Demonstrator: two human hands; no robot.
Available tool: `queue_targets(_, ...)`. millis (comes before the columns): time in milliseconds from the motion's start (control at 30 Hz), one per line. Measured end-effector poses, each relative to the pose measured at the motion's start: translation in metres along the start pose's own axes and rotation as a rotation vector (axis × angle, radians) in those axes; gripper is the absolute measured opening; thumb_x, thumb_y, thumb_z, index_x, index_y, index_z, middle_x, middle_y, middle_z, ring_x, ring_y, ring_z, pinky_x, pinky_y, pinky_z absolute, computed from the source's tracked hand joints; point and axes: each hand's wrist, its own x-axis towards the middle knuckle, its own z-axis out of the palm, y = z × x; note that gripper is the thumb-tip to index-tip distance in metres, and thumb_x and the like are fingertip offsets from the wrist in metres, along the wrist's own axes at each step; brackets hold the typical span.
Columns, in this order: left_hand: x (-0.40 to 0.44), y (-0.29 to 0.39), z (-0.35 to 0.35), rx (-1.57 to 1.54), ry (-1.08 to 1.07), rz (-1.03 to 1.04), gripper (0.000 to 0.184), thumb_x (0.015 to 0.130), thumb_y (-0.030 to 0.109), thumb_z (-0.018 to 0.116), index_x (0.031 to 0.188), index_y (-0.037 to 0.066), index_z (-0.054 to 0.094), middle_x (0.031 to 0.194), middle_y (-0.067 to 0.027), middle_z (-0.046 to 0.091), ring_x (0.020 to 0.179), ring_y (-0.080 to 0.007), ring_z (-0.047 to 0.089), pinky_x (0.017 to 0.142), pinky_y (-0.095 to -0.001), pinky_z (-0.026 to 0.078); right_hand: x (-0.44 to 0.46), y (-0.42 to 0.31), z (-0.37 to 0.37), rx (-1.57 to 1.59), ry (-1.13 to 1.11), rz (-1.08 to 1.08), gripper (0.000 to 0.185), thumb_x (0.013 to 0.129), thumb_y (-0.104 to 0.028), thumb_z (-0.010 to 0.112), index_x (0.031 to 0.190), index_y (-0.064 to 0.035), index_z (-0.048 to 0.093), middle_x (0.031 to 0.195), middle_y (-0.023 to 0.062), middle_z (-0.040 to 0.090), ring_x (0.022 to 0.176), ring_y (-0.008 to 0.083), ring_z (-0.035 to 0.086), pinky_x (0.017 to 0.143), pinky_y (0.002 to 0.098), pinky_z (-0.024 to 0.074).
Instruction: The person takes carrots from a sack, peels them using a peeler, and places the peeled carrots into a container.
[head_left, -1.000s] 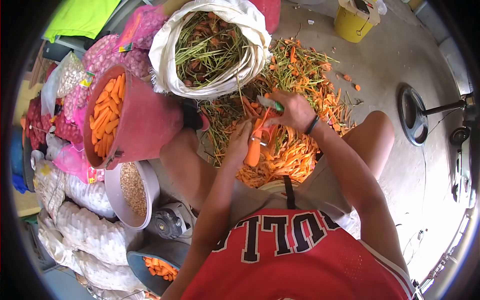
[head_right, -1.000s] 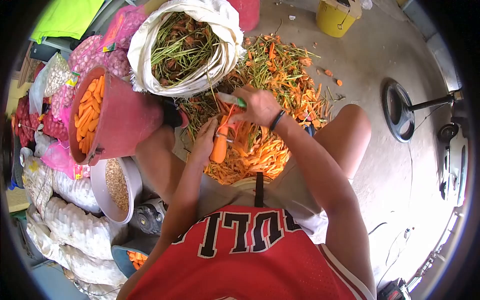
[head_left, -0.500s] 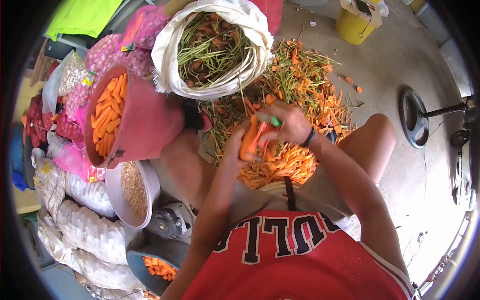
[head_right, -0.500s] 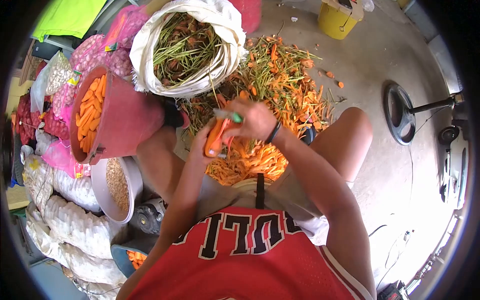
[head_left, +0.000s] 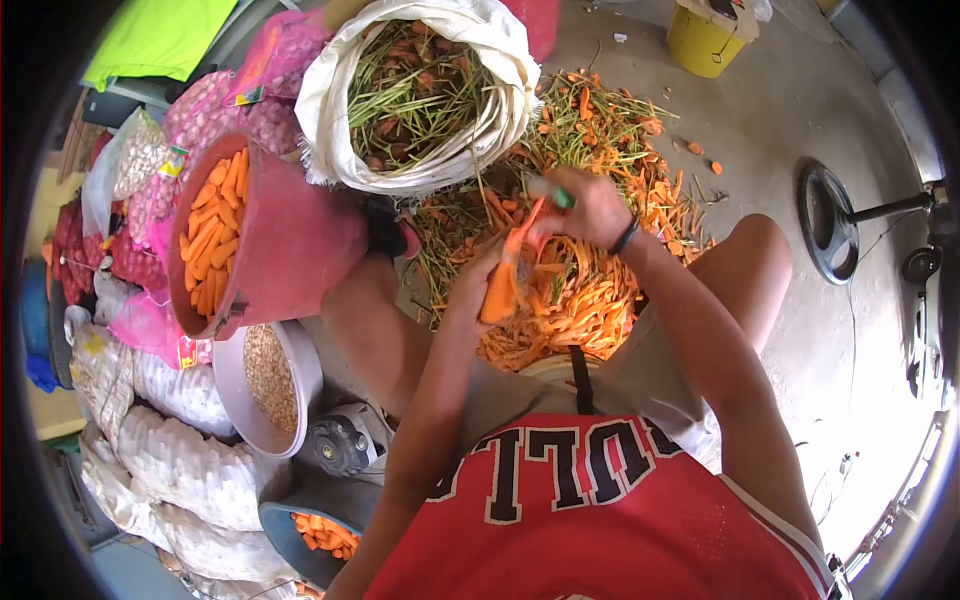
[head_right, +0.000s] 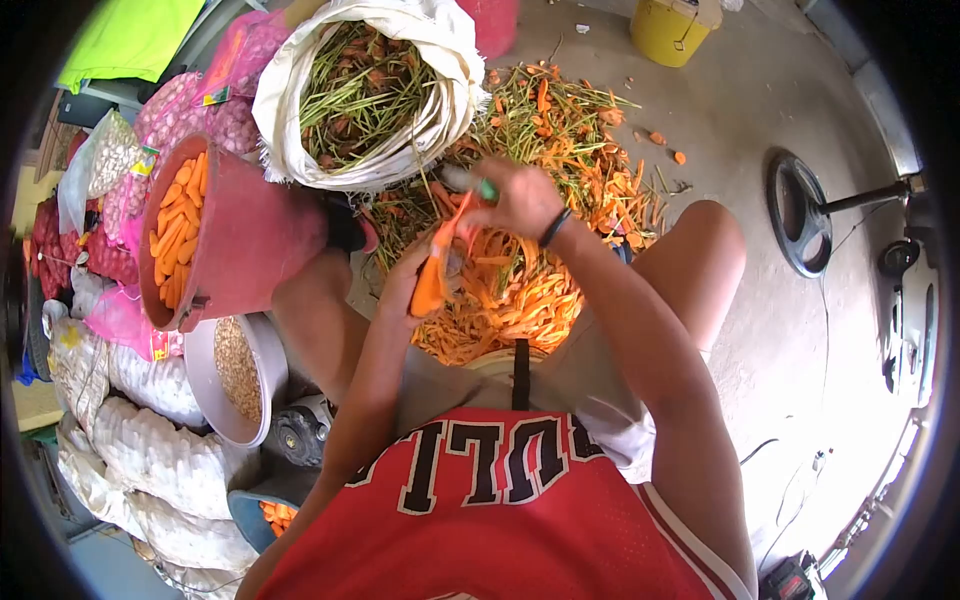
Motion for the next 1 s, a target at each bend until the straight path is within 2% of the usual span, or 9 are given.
queue_targets(100,-0.002,0.005,-0.005,0.014,0.024,-0.04,0.039,0.101,0.027,0.052,0.135,0.008,0.05,0.095,-0.0049,0.061,0.08,-0.0148,0.065,0.067,-0.0334,0.059,0.006,0.033,-0.011,-0.128,0.078,0.289,0.068,0.064,-0.037,0.088,0.124,-0.0132,0.065,0.08,0.0083,0.063,0.07,0.0263,0.066,0.063,0.0376,0.0537)
queue_targets(167,0.006,0.004,-0.013,-0.045,-0.031,-0.001,0.039,0.101,0.028,0.051,0.134,0.007,0.051,0.103,-0.0068,0.063,0.084,-0.0151,0.066,0.069,-0.0332,0.059,0.0,0.011,-0.005,0.183,0.047,0.269,0.059,0.062,-0.032,0.092,0.104,-0.0012,0.064,0.079,0.0101,0.065,0.071,0.0231,0.066,0.068,0.0343,0.0552)
queue_targets(400,0.013,-0.001,-0.017,-0.031,-0.008,-0.004,0.036,0.101,0.027,0.049,0.129,0.005,0.054,0.108,-0.008,0.065,0.084,-0.0142,0.066,0.067,-0.0318,0.058,-0.006,-0.002,0.016,0.012,-0.02,-0.072,0.063,0.061,-0.04,0.089,0.107,-0.006,0.065,0.087,0.012,0.064,0.073,0.0306,0.066,0.067,0.0395,0.055)
queue_targets(500,-0.004,0.013,0.003,0.064,0.001,-0.028,0.035,0.101,0.027,0.049,0.129,0.007,0.055,0.102,-0.0069,0.066,0.082,-0.0143,0.065,0.065,-0.0306,0.057,0.008,0.031,-0.008,-0.191,0.165,0.249,0.056,0.061,-0.039,0.09,0.097,-0.0063,0.063,0.084,0.011,0.065,0.073,0.0279,0.068,0.066,0.037,0.0561)
queue_targets(600,0.006,0.01,-0.012,-0.097,-0.058,-0.025,0.034,0.101,0.027,0.049,0.128,0.007,0.055,0.099,-0.0075,0.066,0.077,-0.0158,0.065,0.06,-0.029,0.056,0.004,0.018,-0.01,0.19,0.088,0.32,0.054,0.063,-0.038,0.089,0.1,-0.007,0.065,0.086,0.0099,0.066,0.076,0.0257,0.068,0.069,0.0354,0.0571)
queue_targets(700,0.002,0.014,0.014,-0.105,0.044,0.012,0.033,0.102,0.027,0.048,0.126,0.007,0.055,0.097,-0.0059,0.065,0.074,-0.0153,0.065,0.057,-0.0286,0.055,-0.012,-0.028,0.012,0.14,-0.021,-0.193,0.063,0.063,-0.037,0.091,0.112,-0.0054,0.065,0.086,0.0103,0.066,0.074,0.0272,0.067,0.068,0.0357,0.0556)
queue_targets(800,0.0,0.006,0.003,0.028,0.052,-0.005,0.033,0.102,0.028,0.047,0.127,0.008,0.054,0.098,-0.0042,0.065,0.077,-0.0135,0.066,0.057,-0.0287,0.056,-0.007,-0.007,0.01,-0.039,0.056,-0.193,0.063,0.061,-0.037,0.091,0.108,-0.0045,0.065,0.081,0.0107,0.065,0.071,0.0272,0.066,0.066,0.0363,0.0547)
queue_targets(933,0.0,0.006,-0.005,0.054,0.003,0.003,0.034,0.102,0.027,0.048,0.131,0.009,0.052,0.101,-0.0049,0.064,0.078,-0.0137,0.065,0.064,-0.0313,0.058,0.007,0.025,-0.014,-0.072,0.102,0.322,0.062,0.061,-0.037,0.091,0.104,-0.0024,0.064,0.082,0.0126,0.064,0.068,0.0257,0.066,0.063,0.0355,0.0538)
queue_targets(1000,0.012,0.004,-0.021,-0.034,0.019,0.0,0.036,0.102,0.026,0.049,0.133,0.009,0.051,0.104,-0.005,0.064,0.082,-0.0139,0.065,0.065,-0.0317,0.058,-0.009,-0.001,0.002,0.111,0.048,0.176,0.058,0.063,-0.038,0.089,0.108,-0.0089,0.067,0.085,0.0111,0.065,0.071,0.0267,0.066,0.064,0.0382,0.0542)
